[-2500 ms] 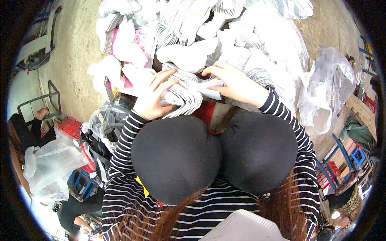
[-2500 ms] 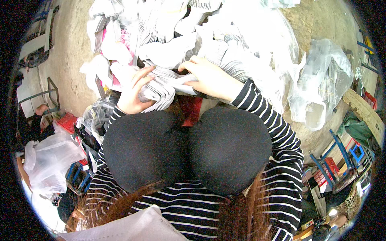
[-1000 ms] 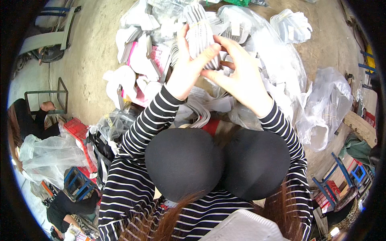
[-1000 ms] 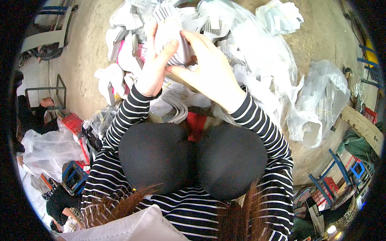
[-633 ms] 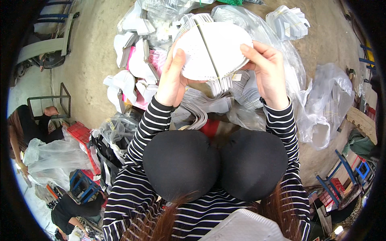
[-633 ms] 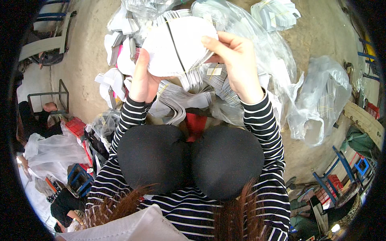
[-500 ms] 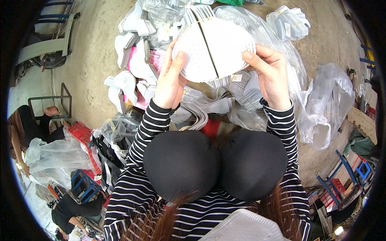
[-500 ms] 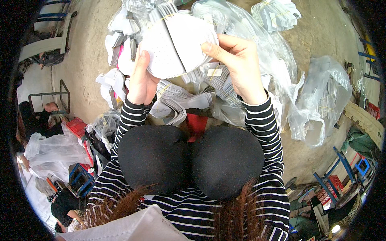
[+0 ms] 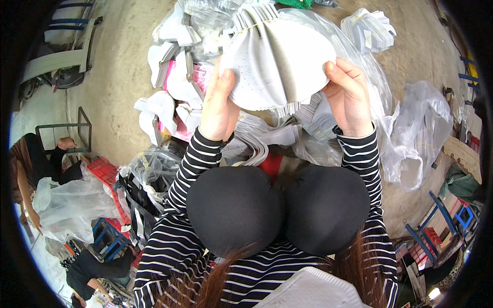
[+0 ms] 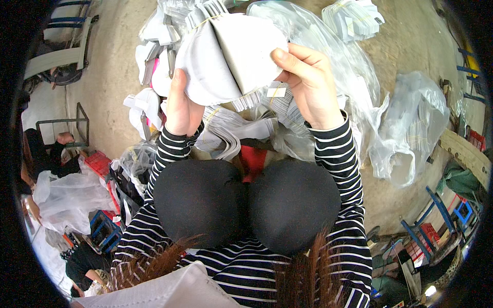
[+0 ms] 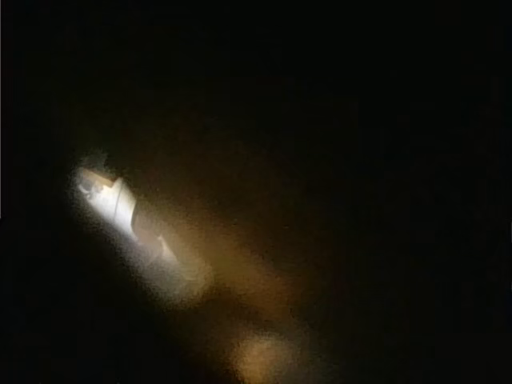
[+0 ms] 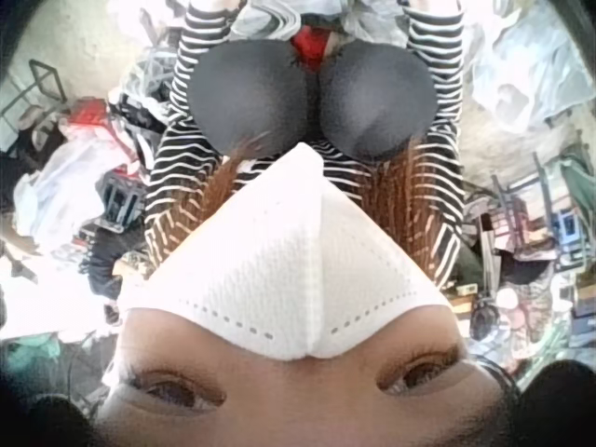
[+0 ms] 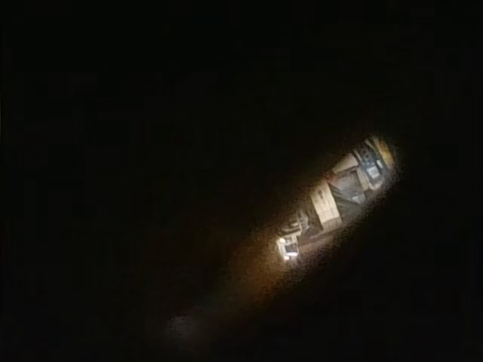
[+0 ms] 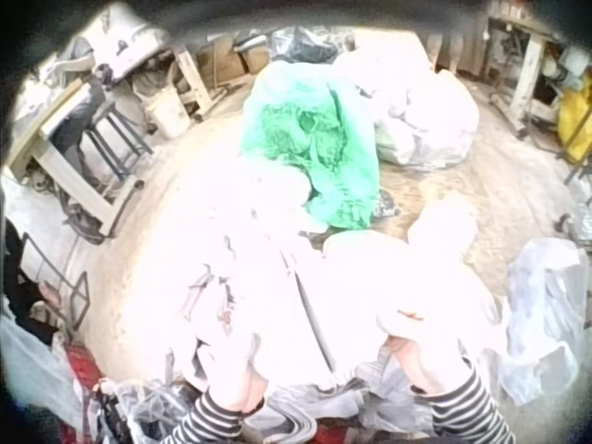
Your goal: The person sits on the floor and sorts through a large pile of white paper items, picking them up, separating them, and placing them into plastic bags. The person handles the items by hand, occasionally bundling them with rubber bands.
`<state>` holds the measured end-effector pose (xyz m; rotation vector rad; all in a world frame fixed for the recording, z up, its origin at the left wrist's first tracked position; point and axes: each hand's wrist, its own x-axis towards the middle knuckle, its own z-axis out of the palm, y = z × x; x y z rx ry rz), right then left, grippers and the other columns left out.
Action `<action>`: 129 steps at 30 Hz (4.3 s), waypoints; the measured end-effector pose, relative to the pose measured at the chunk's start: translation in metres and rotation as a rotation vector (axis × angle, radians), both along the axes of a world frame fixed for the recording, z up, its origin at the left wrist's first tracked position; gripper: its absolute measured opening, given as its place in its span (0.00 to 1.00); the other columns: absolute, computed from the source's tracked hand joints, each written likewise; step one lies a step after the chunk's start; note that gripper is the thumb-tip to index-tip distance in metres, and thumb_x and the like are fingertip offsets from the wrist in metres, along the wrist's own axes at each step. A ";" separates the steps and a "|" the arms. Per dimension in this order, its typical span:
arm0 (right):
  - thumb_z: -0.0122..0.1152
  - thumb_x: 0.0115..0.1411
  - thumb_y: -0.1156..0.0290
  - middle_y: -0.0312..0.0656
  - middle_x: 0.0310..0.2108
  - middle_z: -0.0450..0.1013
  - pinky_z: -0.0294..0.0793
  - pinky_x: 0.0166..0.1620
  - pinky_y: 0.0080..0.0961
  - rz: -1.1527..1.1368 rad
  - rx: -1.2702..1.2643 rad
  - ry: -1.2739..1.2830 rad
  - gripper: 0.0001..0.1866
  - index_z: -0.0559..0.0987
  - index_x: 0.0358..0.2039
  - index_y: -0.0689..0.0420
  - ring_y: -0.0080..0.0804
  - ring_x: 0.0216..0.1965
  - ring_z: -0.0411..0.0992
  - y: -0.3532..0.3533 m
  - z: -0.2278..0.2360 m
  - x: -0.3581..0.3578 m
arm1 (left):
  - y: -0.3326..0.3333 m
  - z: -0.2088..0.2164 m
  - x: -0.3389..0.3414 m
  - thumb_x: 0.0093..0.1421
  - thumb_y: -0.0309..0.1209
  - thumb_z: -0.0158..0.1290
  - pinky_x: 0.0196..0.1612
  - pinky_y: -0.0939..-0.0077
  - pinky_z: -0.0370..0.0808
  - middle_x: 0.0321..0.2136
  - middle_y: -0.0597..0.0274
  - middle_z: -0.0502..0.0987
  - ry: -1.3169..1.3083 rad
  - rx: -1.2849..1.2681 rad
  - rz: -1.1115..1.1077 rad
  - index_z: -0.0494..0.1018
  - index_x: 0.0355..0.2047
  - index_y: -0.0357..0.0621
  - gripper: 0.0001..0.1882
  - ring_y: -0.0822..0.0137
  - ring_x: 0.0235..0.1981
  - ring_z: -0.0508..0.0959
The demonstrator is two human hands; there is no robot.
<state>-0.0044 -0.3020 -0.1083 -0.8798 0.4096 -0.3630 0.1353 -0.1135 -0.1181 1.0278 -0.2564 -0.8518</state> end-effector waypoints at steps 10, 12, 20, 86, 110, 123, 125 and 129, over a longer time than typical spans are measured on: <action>0.58 0.66 0.68 0.38 0.36 0.79 0.75 0.43 0.23 0.033 0.098 -0.034 0.12 0.81 0.43 0.64 0.22 0.37 0.76 0.001 -0.001 -0.002 | 0.007 -0.014 -0.004 0.71 0.44 0.42 0.68 0.63 0.58 0.64 0.58 0.65 0.148 -0.165 -0.014 0.57 0.67 0.39 0.30 0.63 0.65 0.64; 0.57 0.66 0.68 0.38 0.37 0.79 0.75 0.43 0.23 0.029 0.090 -0.038 0.13 0.81 0.44 0.63 0.22 0.37 0.76 0.003 0.001 -0.001 | 0.011 -0.022 0.001 0.71 0.45 0.41 0.68 0.63 0.58 0.64 0.57 0.65 0.176 -0.316 -0.085 0.57 0.67 0.39 0.30 0.63 0.65 0.64; 0.56 0.67 0.65 0.39 0.38 0.80 0.76 0.45 0.24 0.046 0.129 -0.032 0.15 0.80 0.45 0.64 0.24 0.38 0.77 0.006 0.001 0.000 | 0.013 -0.021 0.001 0.69 0.48 0.41 0.68 0.59 0.58 0.65 0.57 0.63 0.188 -0.252 -0.092 0.56 0.67 0.41 0.33 0.59 0.66 0.63; 0.54 0.58 0.55 0.45 0.23 0.75 0.75 0.28 0.36 0.550 -1.456 0.281 0.33 0.68 0.59 0.64 0.38 0.23 0.75 0.103 -0.090 0.013 | 0.154 -0.048 0.039 0.40 0.26 0.64 0.63 0.52 0.65 0.45 0.59 0.76 -1.147 0.413 -0.605 0.84 0.24 0.49 0.07 0.50 0.62 0.68; 0.55 0.59 0.58 0.45 0.24 0.76 0.75 0.30 0.36 0.589 -1.324 0.315 0.19 0.80 0.37 0.63 0.38 0.27 0.74 0.107 -0.075 0.016 | 0.174 -0.075 0.054 0.46 0.30 0.64 0.67 0.50 0.58 0.47 0.51 0.75 -1.176 0.218 -0.539 0.83 0.28 0.43 0.08 0.52 0.59 0.70; 0.59 0.56 0.55 0.64 0.35 0.77 0.78 0.41 0.41 0.855 -0.693 0.591 0.46 0.52 0.65 0.70 0.54 0.38 0.78 0.100 -0.102 0.007 | 0.105 -0.059 -0.016 0.47 0.27 0.65 0.65 0.52 0.59 0.59 0.50 0.69 -1.706 0.654 -0.572 0.76 0.50 0.53 0.27 0.45 0.64 0.63; 0.62 0.51 0.57 0.64 0.39 0.76 0.76 0.47 0.35 0.789 -0.651 0.672 0.45 0.58 0.62 0.72 0.51 0.42 0.78 0.097 -0.103 0.004 | 0.114 -0.075 -0.017 0.49 0.24 0.62 0.69 0.56 0.52 0.64 0.48 0.62 -1.477 0.595 -0.398 0.71 0.57 0.50 0.32 0.49 0.68 0.57; 0.60 0.47 0.68 0.54 0.50 0.72 0.71 0.51 0.23 0.664 0.024 0.563 0.36 0.67 0.58 0.68 0.38 0.49 0.71 0.105 -0.103 0.008 | 0.154 -0.083 -0.017 0.53 0.26 0.62 0.69 0.56 0.53 0.64 0.43 0.60 -0.721 0.709 0.059 0.58 0.65 0.35 0.40 0.49 0.66 0.59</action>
